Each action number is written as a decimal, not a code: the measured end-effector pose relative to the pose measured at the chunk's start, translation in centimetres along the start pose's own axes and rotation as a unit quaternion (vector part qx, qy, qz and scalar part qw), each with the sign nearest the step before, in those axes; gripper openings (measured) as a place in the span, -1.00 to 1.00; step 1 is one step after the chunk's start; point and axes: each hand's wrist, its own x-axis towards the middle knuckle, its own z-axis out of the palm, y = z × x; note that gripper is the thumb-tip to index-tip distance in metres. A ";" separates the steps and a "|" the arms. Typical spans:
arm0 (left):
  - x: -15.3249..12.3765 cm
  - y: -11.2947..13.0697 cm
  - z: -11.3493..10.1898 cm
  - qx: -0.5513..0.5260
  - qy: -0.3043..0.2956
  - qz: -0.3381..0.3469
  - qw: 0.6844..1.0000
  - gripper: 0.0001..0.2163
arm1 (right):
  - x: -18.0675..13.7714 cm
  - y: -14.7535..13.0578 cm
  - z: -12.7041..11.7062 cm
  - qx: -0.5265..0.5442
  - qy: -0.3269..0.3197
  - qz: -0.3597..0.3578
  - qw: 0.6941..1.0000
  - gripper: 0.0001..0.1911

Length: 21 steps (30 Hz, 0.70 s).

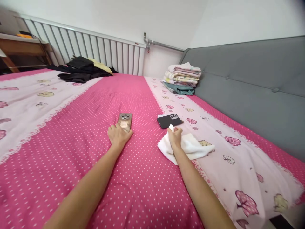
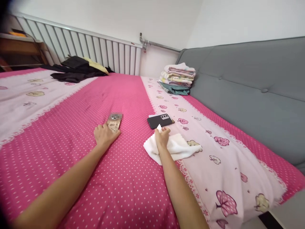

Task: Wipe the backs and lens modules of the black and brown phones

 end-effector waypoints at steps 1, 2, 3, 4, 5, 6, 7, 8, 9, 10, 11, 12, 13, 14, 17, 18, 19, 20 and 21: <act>-1.5 -0.3 -0.9 0.005 -0.002 0.008 1.000 -0.34 | -0.9 -0.3 -0.2 -0.023 -0.004 -0.023 0.999 -0.59; -3.2 -0.7 -1.9 0.010 -0.004 0.019 1.000 -0.35 | -1.9 -0.6 -0.3 -0.047 -0.012 -0.048 0.998 -0.55; -4.9 -1.0 -2.9 0.015 -0.005 0.029 0.999 -0.37 | -2.9 -0.9 -0.4 -0.071 -0.025 -0.075 0.994 -0.52; -6.6 -1.4 -4.0 0.020 -0.007 0.038 0.999 -0.38 | -4.0 -1.2 -0.4 -0.094 -0.041 -0.101 0.990 -0.52; -8.4 -1.8 -5.0 0.023 -0.011 0.049 0.998 -0.40 | -5.0 -1.5 -0.4 -0.116 -0.059 -0.126 0.984 -0.57; -10.1 -2.1 -6.1 0.028 -0.014 0.059 0.998 -0.41 | -5.9 -1.8 -0.4 -0.136 -0.074 -0.149 0.977 -0.66; -11.9 -2.5 -7.0 0.030 -0.016 0.069 0.997 -0.42 | -6.8 -2.0 -0.4 -0.155 -0.086 -0.166 0.970 -0.73; -13.5 -2.8 -7.9 0.031 -0.023 0.083 0.996 -0.41 | -7.6 -2.2 -0.5 -0.172 -0.095 -0.180 0.964 -0.75; -15.0 -3.2 -8.6 0.029 -0.027 0.095 0.995 -0.40 | -8.3 -2.3 -0.6 -0.187 -0.103 -0.191 0.958 -0.73; -16.3 -3.5 -9.2 0.016 -0.030 0.101 0.994 -0.35 | -8.9 -2.4 -0.7 -0.201 -0.111 -0.201 0.952 -0.70; -17.4 -3.9 -9.6 -0.002 -0.029 0.113 0.993 -0.32 | -9.5 -2.5 -1.0 -0.212 -0.118 -0.210 0.947 -0.68; -18.4 -4.3 -9.8 -0.020 -0.030 0.138 0.990 -0.29 | -10.1 -2.6 -1.3 -0.222 -0.124 -0.218 0.942 -0.67; -19.0 -4.7 -10.0 -0.038 -0.033 0.156 0.987 -0.29 | -10.6 -2.6 -1.7 -0.230 -0.131 -0.226 0.937 -0.66; -19.5 -5.1 -10.0 -0.059 -0.035 0.168 0.983 -0.29 | -11.1 -2.6 -2.1 -0.237 -0.137 -0.235 0.933 -0.67; -19.8 -6.6 -9.9 -0.156 -0.065 0.184 0.968 -0.29 | -12.6 -2.8 -4.0 -0.247 -0.161 -0.274 0.916 -0.64; -19.6 -7.2 -9.9 -0.198 -0.086 0.189 0.958 -0.29 | -13.1 -2.9 -4.7 -0.246 -0.172 -0.293 0.908 -0.61; -19.3 -7.7 -9.9 -0.215 -0.099 0.196 0.952 -0.31 | -13.6 -3.1 -5.4 -0.244 -0.184 -0.313 0.899 -0.56; -18.9 -8.3 -10.0 -0.225 -0.112 0.205 0.946 -0.34 | -14.0 -3.2 -6.2 -0.242 -0.198 -0.334 0.889 -0.54; -18.5 -8.9 -10.1 -0.236 -0.125 0.214 0.940 -0.37 | -14.4 -3.4 -6.8 -0.238 -0.212 -0.355 0.879 -0.53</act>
